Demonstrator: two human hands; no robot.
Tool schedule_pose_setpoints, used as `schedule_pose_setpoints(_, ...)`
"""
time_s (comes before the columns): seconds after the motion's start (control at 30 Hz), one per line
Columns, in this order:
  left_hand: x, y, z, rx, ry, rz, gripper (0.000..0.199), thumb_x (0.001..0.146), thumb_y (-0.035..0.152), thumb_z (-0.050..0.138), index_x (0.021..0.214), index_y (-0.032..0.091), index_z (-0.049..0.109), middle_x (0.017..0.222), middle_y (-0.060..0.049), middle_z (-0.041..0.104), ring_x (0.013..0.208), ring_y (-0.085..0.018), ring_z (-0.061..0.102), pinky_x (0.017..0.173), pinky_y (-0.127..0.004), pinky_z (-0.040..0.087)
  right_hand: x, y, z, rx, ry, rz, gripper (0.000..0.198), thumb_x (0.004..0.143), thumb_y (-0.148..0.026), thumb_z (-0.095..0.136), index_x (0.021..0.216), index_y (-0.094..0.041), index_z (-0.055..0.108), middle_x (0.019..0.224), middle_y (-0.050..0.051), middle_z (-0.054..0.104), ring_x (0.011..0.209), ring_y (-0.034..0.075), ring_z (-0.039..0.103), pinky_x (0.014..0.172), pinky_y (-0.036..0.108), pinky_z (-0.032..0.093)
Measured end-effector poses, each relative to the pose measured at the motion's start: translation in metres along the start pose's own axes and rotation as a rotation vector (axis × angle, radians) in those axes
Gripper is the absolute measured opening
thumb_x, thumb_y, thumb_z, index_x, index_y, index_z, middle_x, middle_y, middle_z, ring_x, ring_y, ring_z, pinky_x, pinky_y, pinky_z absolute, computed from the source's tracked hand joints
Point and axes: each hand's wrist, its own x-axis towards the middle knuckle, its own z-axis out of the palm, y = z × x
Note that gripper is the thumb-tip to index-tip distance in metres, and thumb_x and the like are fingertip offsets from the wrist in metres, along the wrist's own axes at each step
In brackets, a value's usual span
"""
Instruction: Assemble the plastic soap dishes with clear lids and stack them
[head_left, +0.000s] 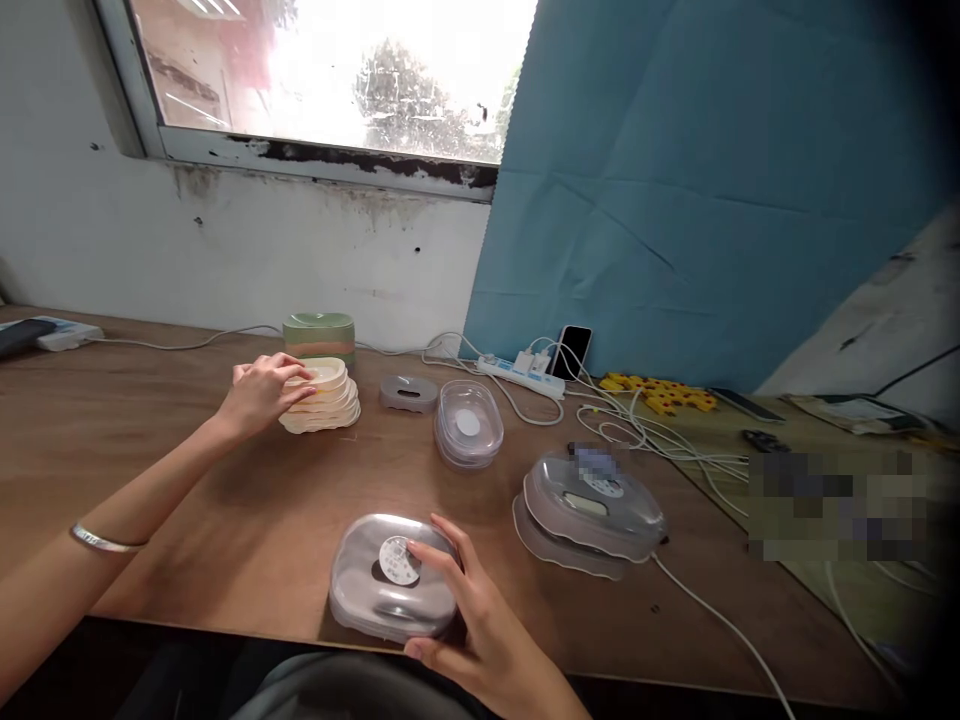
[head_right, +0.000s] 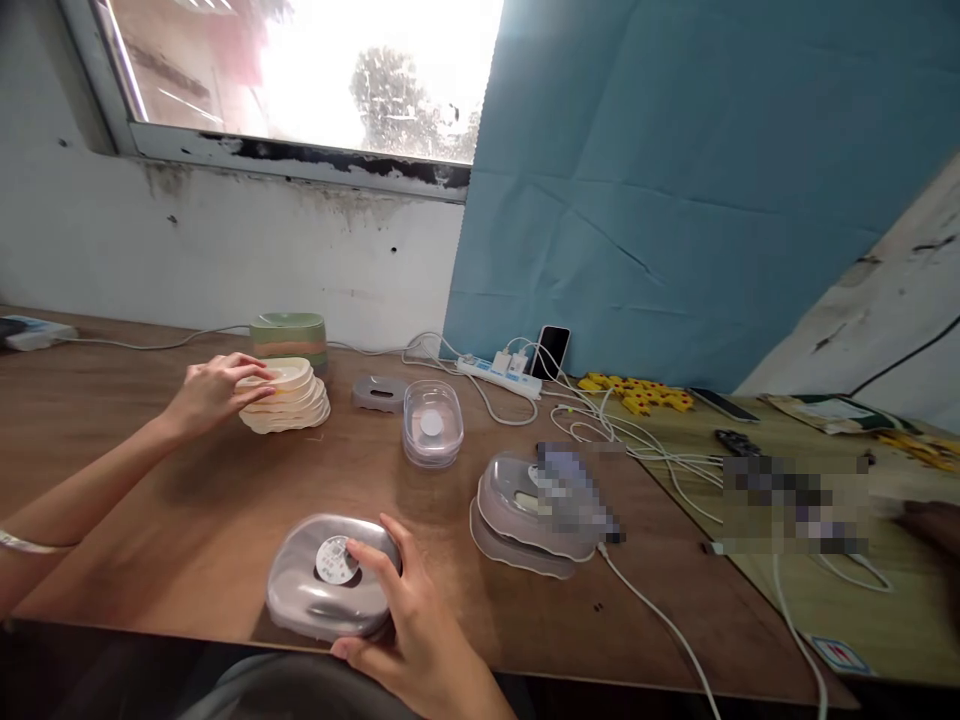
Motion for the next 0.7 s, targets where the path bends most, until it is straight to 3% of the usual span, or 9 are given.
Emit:
schedule_pose_setpoints(0.1, 0.003, 0.0, -0.001, 0.047, -0.018, 0.008, 0.031, 0.093, 0.042, 0.05, 0.089, 0.019, 0.071, 0.11, -0.008, 0.063, 0.101, -0.03, 0.057, 0.086, -0.045, 0.038, -0.001, -0.002, 0.0, 0.014, 0.01, 0.0, 0.068, 0.077, -0.031, 0.071, 0.137, -0.032, 0.039, 0.152, 0.008, 0.018, 0.144, 0.026, 0.019, 0.114, 0.04, 0.026)
schedule_pose_setpoints(0.2, 0.004, 0.004, -0.005, 0.077, -0.022, 0.055, 0.044, 0.099, 0.044, 0.036, 0.094, 0.014, 0.068, 0.108, -0.008, 0.061, 0.101, -0.027, 0.056, 0.087, -0.045, 0.037, 0.0, -0.004, -0.001, 0.037, 0.018, -0.005, 0.068, 0.076, -0.031, 0.072, 0.136, -0.031, 0.041, 0.151, 0.009, 0.02, 0.143, 0.026, 0.021, 0.113, 0.039, 0.027)
schedule_pose_setpoints(0.3, -0.001, 0.014, -0.013, 0.103, 0.022, 0.071, 0.055, 0.101, 0.045, 0.026, 0.097, 0.007, 0.065, 0.106, -0.012, 0.059, 0.1, -0.028, 0.055, 0.087, -0.047, 0.037, 0.001, -0.003, -0.002, 0.085, 0.05, -0.026, 0.07, 0.072, -0.033, 0.076, 0.134, -0.029, 0.046, 0.146, 0.01, 0.028, 0.14, 0.026, 0.026, 0.112, 0.039, 0.028)
schedule_pose_setpoints(0.37, -0.008, 0.023, -0.02, 0.109, 0.053, 0.085, 0.049, 0.102, 0.042, 0.029, 0.097, 0.008, 0.064, 0.106, -0.012, 0.059, 0.101, -0.028, 0.055, 0.088, -0.047, 0.036, 0.001, -0.001, -0.002, 0.148, 0.109, -0.04, 0.071, 0.066, -0.037, 0.081, 0.13, -0.029, 0.052, 0.14, 0.01, 0.036, 0.136, 0.028, 0.033, 0.111, 0.039, 0.029)
schedule_pose_setpoints(0.53, -0.054, 0.051, -0.027, 0.069, 0.143, 0.249, 0.023, 0.099, 0.027, 0.042, 0.093, 0.016, 0.062, 0.105, -0.008, 0.064, 0.102, -0.024, 0.056, 0.092, -0.043, 0.034, -0.003, 0.012, 0.002, 0.543, 0.409, -0.049, 0.075, 0.059, -0.059, 0.079, 0.123, -0.024, 0.057, 0.129, 0.012, 0.049, 0.118, 0.03, 0.053, 0.099, 0.039, 0.043)
schedule_pose_setpoints(0.6, -0.081, 0.067, -0.018, 0.053, 0.193, 0.354, 0.021, 0.098, 0.023, 0.044, 0.088, 0.017, 0.061, 0.1, -0.007, 0.066, 0.097, -0.024, 0.058, 0.09, -0.043, 0.035, -0.003, 0.016, 0.004, 0.722, 0.557, -0.074, 0.079, 0.062, -0.062, 0.075, 0.127, -0.027, 0.051, 0.129, 0.013, 0.052, 0.115, 0.029, 0.056, 0.093, 0.039, 0.048)
schedule_pose_setpoints(0.7, -0.118, 0.091, 0.005, 0.048, 0.216, 0.483, 0.029, 0.098, 0.014, 0.039, 0.08, 0.018, 0.061, 0.087, -0.005, 0.068, 0.089, -0.022, 0.061, 0.091, -0.044, 0.035, 0.0, 0.018, 0.006, 0.834, 0.799, -0.117, 0.072, 0.069, -0.061, 0.071, 0.129, -0.032, 0.044, 0.133, 0.011, 0.052, 0.122, 0.028, 0.051, 0.097, 0.042, 0.046)
